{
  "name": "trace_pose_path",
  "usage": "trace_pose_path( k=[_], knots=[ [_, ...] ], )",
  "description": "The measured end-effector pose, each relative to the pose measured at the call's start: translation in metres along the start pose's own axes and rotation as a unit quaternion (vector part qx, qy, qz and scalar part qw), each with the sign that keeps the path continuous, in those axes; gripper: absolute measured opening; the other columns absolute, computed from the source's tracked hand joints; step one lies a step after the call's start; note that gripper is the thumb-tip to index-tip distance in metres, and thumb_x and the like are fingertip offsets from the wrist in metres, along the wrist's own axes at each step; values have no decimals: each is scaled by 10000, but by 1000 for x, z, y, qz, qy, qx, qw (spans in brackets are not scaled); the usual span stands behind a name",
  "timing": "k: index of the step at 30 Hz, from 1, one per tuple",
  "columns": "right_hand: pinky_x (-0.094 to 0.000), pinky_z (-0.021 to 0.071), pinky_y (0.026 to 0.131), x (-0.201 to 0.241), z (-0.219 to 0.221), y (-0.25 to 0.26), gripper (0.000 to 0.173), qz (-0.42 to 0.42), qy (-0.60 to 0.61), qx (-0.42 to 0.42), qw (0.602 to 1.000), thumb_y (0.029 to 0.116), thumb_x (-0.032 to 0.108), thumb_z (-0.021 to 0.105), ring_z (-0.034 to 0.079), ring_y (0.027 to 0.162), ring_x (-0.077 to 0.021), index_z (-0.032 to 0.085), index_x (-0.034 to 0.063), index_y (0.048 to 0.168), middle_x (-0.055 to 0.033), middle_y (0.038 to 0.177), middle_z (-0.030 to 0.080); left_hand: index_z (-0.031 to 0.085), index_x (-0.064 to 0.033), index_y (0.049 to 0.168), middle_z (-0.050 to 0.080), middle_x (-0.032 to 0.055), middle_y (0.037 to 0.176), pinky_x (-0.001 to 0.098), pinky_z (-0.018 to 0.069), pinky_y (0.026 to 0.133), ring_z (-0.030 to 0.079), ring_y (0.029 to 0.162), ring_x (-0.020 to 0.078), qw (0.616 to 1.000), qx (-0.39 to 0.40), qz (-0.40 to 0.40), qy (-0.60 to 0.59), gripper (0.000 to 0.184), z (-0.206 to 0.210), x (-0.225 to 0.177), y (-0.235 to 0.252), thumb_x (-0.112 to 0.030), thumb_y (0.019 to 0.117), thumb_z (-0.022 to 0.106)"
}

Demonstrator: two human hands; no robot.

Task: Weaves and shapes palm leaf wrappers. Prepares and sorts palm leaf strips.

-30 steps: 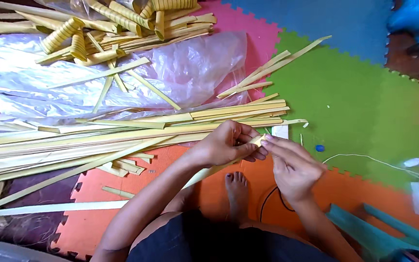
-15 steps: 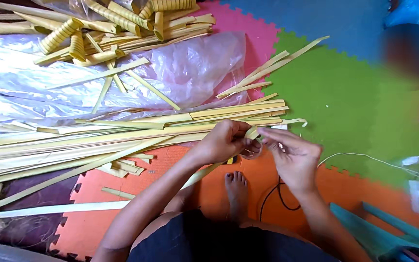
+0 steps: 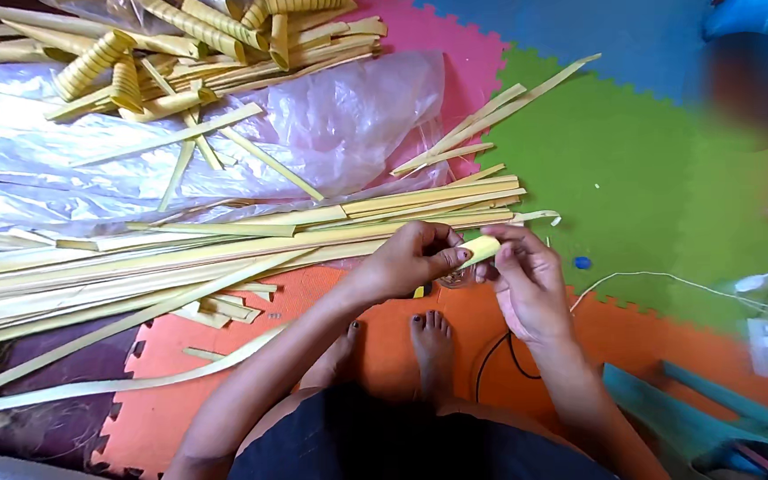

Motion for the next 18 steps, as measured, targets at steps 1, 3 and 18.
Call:
trace_pose_path(
  k=[1,3,18],
  knots=[
    [-171,577,670,2,3,0,191,66,59,-15,996,1031,133,552,647,706,-10,690,204,1142,56,957,706,645,9,999,633,66,775,200,492,578,589,642,80,1000,-8,16,10,65,0,-1,0,-44,1008,608],
    [-119,532,625,5,7,1,225,187,183,-37,965,1071,104,447,600,637,15,661,173,1066,38,841,669,652,28,1029,660,87,838,219,550,632,638,703,102,998,-16,47,23,78,1,-3,1,40,952,652],
    [-139,544,606,-3,15,-7,247,194,166,-107,961,1084,73,379,608,616,-10,615,124,1032,9,807,657,639,26,1120,692,109,942,266,603,702,694,785,134,997,-8,61,39,262,1,4,8,83,877,718]
  ],
)
Point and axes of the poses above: each hand's wrist, its own y-axis towards the middle knuckle, its own z-axis out of the palm, x = y × z, the point moved 1 cm from there along y, towards the middle knuckle
